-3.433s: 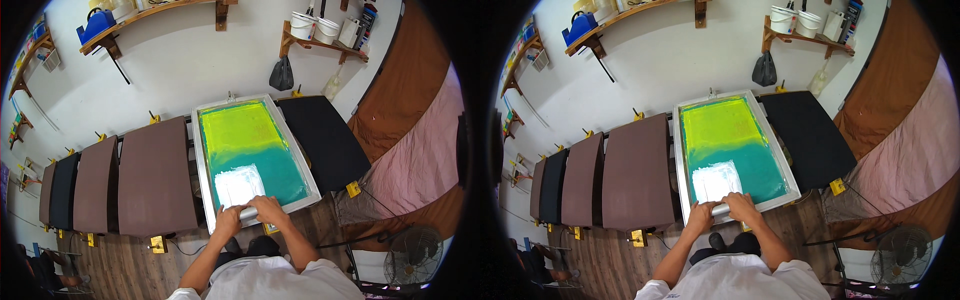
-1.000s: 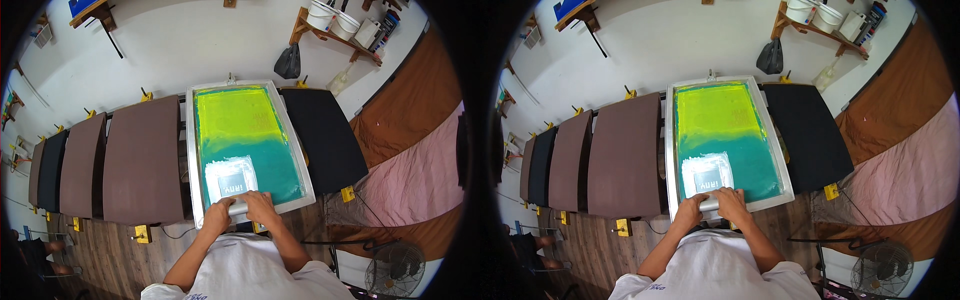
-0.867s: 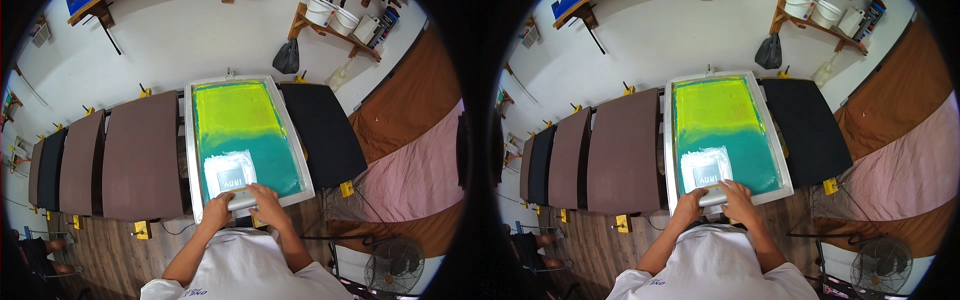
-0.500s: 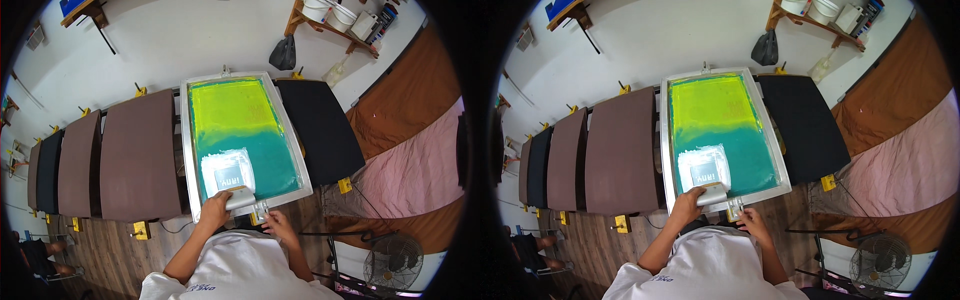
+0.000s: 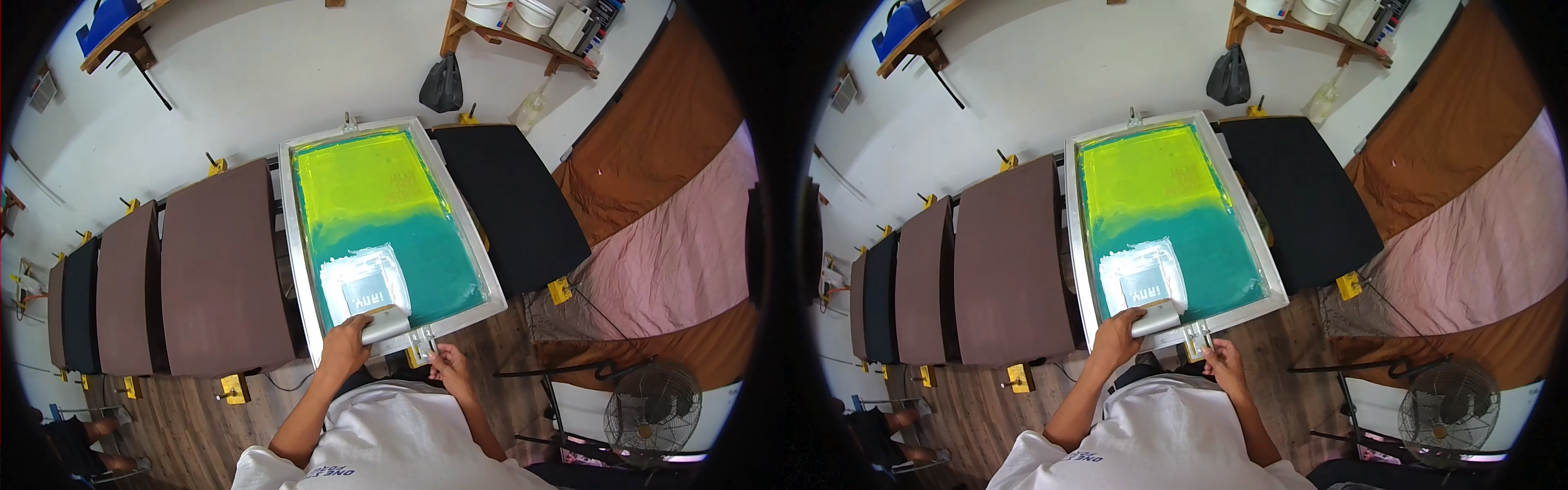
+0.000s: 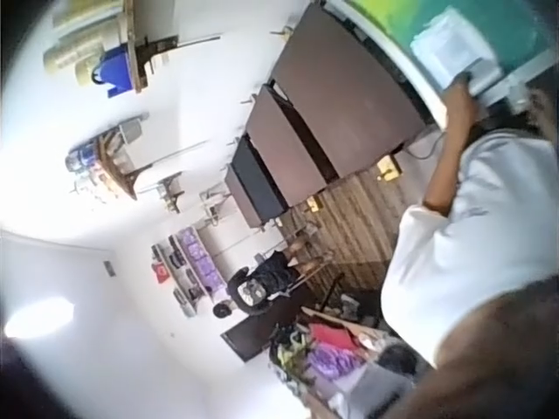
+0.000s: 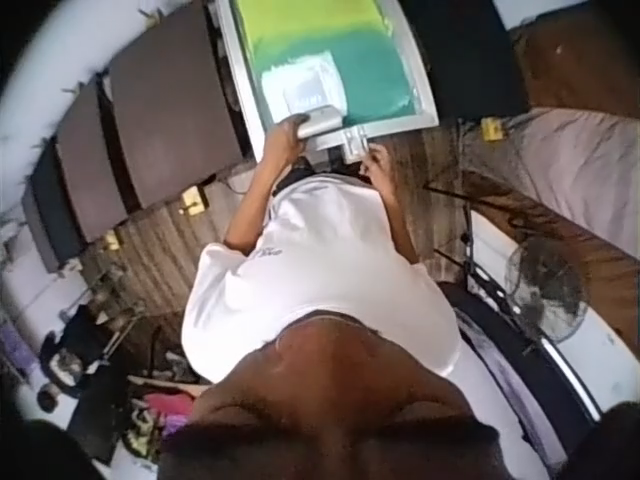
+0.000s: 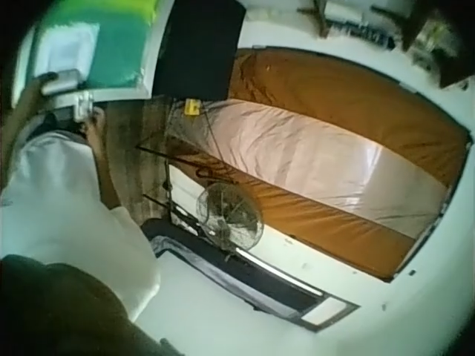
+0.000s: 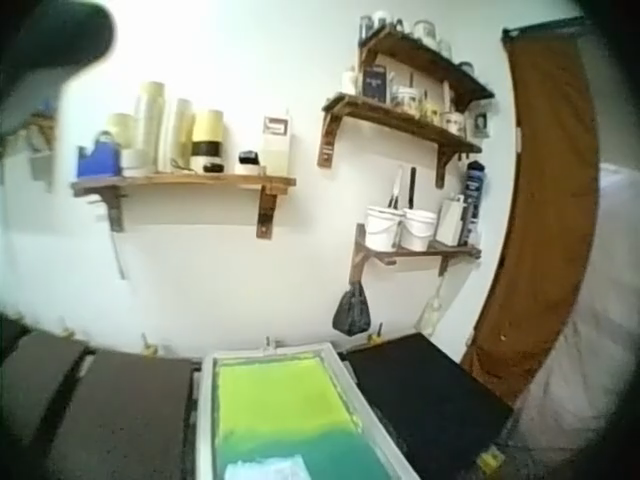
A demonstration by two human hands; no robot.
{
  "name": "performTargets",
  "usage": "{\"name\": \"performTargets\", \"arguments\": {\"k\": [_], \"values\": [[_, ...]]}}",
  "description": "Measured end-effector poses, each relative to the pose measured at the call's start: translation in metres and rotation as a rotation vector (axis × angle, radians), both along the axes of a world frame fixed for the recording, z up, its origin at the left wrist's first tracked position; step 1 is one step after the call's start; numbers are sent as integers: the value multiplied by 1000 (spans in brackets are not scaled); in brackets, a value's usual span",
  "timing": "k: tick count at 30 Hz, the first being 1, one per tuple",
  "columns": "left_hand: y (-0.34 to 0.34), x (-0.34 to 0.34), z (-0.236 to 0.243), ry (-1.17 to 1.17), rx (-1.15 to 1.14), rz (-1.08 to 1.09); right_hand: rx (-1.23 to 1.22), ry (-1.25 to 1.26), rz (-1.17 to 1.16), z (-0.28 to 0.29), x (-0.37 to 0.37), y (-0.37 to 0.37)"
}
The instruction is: Applying white ink to a screen printing frame using a squeegee.
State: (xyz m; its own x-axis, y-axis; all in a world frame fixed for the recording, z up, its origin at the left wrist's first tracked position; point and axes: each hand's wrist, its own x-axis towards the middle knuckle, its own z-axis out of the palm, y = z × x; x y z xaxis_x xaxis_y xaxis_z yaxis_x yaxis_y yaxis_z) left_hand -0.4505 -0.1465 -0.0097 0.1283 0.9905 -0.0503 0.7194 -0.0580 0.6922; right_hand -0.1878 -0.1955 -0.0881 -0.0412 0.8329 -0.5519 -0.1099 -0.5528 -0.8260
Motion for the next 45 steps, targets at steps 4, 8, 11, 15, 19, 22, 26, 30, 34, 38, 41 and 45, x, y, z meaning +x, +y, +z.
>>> {"name": "performTargets", "arguments": {"k": [4,8,11,15,19,22,26,30,34,38,41,45], "values": [[0,1,12,55,-1,23,168,-156,-56,-3,-5,-2],[4,-1,18,126,17,5,185,-236,-64,-1,-10,0],[5,-3,11,142,43,-11,252,-283,-83,-8,-9,0],[5,-5,11,132,53,-13,387,-449,-102,-17,-15,-1],[3,-6,9,119,21,-6,393,-452,-117,2,-25,-3],[2,-7,8,114,27,-14,394,-501,-117,8,-27,-5],[1,-3,11,123,29,-19,361,-560,-99,7,-24,-6],[2,-4,8,113,35,-19,430,-497,-123,-2,-22,-7],[3,-5,16,107,3,4,338,-382,-128,-9,-17,-9],[3,-3,21,125,-19,-19,381,-320,-86,-13,-12,-9],[2,-3,19,137,-23,-32,410,-367,-34,0,-16,-5],[7,-2,25,134,-16,-28,374,-465,50,30,-20,0]]}}
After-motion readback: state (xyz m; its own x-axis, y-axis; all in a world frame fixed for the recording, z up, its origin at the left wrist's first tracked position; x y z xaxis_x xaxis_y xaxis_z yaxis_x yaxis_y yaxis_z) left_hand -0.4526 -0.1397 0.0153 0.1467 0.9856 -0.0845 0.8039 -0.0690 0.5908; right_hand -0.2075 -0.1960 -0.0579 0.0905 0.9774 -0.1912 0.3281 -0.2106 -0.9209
